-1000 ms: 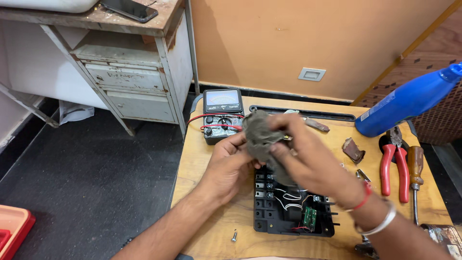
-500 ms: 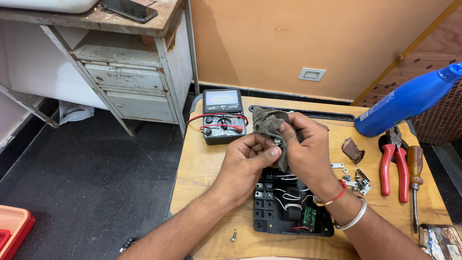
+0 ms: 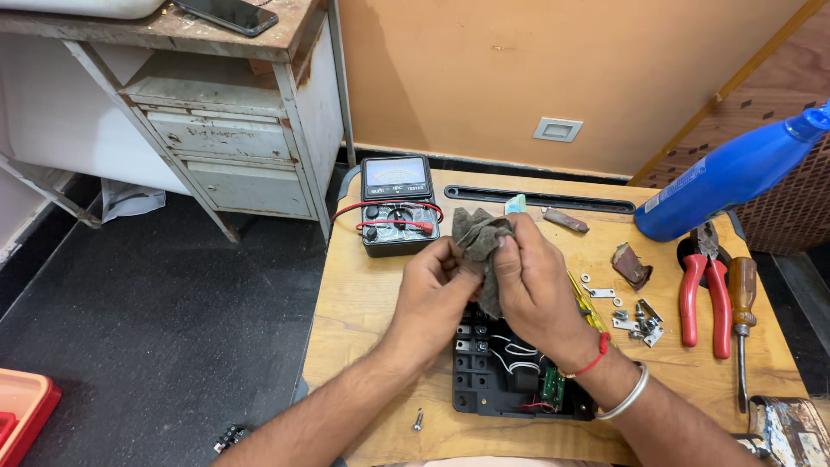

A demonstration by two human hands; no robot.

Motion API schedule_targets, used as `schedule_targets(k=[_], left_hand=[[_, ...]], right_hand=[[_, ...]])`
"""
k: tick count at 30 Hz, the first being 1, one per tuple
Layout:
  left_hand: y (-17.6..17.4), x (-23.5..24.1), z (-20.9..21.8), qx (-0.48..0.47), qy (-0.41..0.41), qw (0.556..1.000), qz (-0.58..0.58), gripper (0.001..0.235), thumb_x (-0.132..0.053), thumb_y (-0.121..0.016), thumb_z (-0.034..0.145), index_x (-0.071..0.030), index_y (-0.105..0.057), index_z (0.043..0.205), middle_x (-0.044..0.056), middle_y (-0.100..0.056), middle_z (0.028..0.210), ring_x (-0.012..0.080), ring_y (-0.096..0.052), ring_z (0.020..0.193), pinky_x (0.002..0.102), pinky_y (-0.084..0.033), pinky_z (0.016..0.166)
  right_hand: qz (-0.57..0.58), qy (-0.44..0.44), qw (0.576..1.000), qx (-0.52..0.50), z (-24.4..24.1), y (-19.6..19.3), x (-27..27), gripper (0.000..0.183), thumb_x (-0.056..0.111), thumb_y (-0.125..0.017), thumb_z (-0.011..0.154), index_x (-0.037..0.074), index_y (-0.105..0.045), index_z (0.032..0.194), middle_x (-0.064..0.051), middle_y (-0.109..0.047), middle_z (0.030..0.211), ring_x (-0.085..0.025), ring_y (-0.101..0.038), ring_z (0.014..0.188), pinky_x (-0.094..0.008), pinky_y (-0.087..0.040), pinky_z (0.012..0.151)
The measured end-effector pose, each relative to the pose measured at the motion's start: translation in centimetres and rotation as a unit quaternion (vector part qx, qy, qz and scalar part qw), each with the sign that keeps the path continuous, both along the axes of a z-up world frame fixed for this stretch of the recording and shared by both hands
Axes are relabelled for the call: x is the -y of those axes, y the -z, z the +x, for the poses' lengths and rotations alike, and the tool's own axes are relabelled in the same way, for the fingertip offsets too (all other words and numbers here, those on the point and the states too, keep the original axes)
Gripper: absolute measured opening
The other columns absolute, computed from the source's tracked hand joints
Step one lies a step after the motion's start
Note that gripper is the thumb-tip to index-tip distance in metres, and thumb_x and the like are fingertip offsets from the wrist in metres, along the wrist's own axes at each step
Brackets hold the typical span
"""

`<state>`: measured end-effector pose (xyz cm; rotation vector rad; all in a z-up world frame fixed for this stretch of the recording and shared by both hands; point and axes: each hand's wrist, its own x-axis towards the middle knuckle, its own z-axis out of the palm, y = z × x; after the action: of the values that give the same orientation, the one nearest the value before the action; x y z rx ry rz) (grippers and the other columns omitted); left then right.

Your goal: The person repairs an electrical component by cleaning small parts with a cloth, positioning wires and metal plates within a black housing, and using a screwdriver to tighten screws on terminal connections.

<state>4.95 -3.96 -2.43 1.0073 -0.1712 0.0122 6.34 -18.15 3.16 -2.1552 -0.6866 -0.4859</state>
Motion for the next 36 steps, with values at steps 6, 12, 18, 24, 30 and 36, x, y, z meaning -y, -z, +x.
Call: schedule_targets(k=[6,12,18,24,30,36], left_hand=[[-2.4,-0.3,-2.1,0.213,-0.179,0.909,0.311,0.041,-0.020,-0.076,0.094,0.003,-0.058,0.123,0.006,-0.058,0.104,0.0188,-0.058,0.086,0.029,-0.052,0.077],[-5.0,-0.6,-2.2,0.149,-0.120,0.924,0.331,0.047,-0.023,-0.075,0.093,0.001,-0.061,0.131,0.013,-0.075,0.097,0.0191,-0.076,0.090,0.032,-0.059,0.080],[-5.8,-1.0,-1.2,0.250,-0.165,0.917,0.262,0.030,-0.008,-0.068,0.101,0.000,-0.068,0.130,0.017,-0.078,0.116,0.0189,-0.077,0.108,0.031,-0.060,0.093],[-6.2,-0.5,-2.2,0.217,-0.141,0.922,0.286,0.034,-0.005,-0.073,0.092,0.001,-0.070,0.125,0.014,-0.077,0.098,0.0164,-0.076,0.086,0.029,-0.060,0.078],[-6.5,-0.9,-3.0,0.260,-0.160,0.896,0.321,0.018,-0.005,-0.078,0.090,0.002,-0.071,0.106,0.012,-0.073,0.090,0.0158,-0.072,0.079,0.028,-0.057,0.071],[-6.6,-0.8,-3.3,0.214,-0.153,0.931,0.254,0.023,-0.005,-0.076,0.090,0.001,-0.066,0.110,0.005,-0.068,0.089,0.0113,-0.066,0.078,0.026,-0.056,0.069]], right_hand=[[0.177,-0.035,0.977,-0.113,1.2,0.1,0.6,0.030,0.023,-0.039,0.114,0.001,-0.060,0.113,-0.005,-0.067,0.097,-0.012,-0.058,0.087,-0.027,-0.052,0.079],[0.356,-0.188,0.876,-0.266,1.7,-0.7,2.3,0.014,0.010,-0.062,0.107,0.001,-0.060,0.117,-0.004,-0.066,0.106,-0.010,-0.061,0.096,-0.026,-0.053,0.083],[0.427,-0.220,0.842,-0.245,1.5,-0.5,3.1,0.022,-0.008,-0.067,0.094,-0.001,-0.063,0.115,-0.009,-0.068,0.119,-0.016,-0.068,0.107,-0.032,-0.057,0.093],[0.366,-0.166,0.901,-0.163,1.2,-0.6,3.3,0.011,-0.001,-0.069,0.103,-0.001,-0.062,0.111,-0.005,-0.070,0.107,-0.010,-0.066,0.096,-0.026,-0.056,0.088],[0.280,-0.059,0.955,-0.084,0.4,0.3,3.0,0.018,0.018,-0.070,0.104,0.002,-0.063,0.107,0.002,-0.069,0.097,-0.002,-0.059,0.086,-0.018,-0.050,0.077],[0.287,-0.047,0.952,-0.093,0.6,1.6,4.0,0.034,0.019,-0.084,0.096,0.003,-0.056,0.082,0.005,-0.057,0.078,-0.002,-0.047,0.078,-0.019,-0.041,0.067]])
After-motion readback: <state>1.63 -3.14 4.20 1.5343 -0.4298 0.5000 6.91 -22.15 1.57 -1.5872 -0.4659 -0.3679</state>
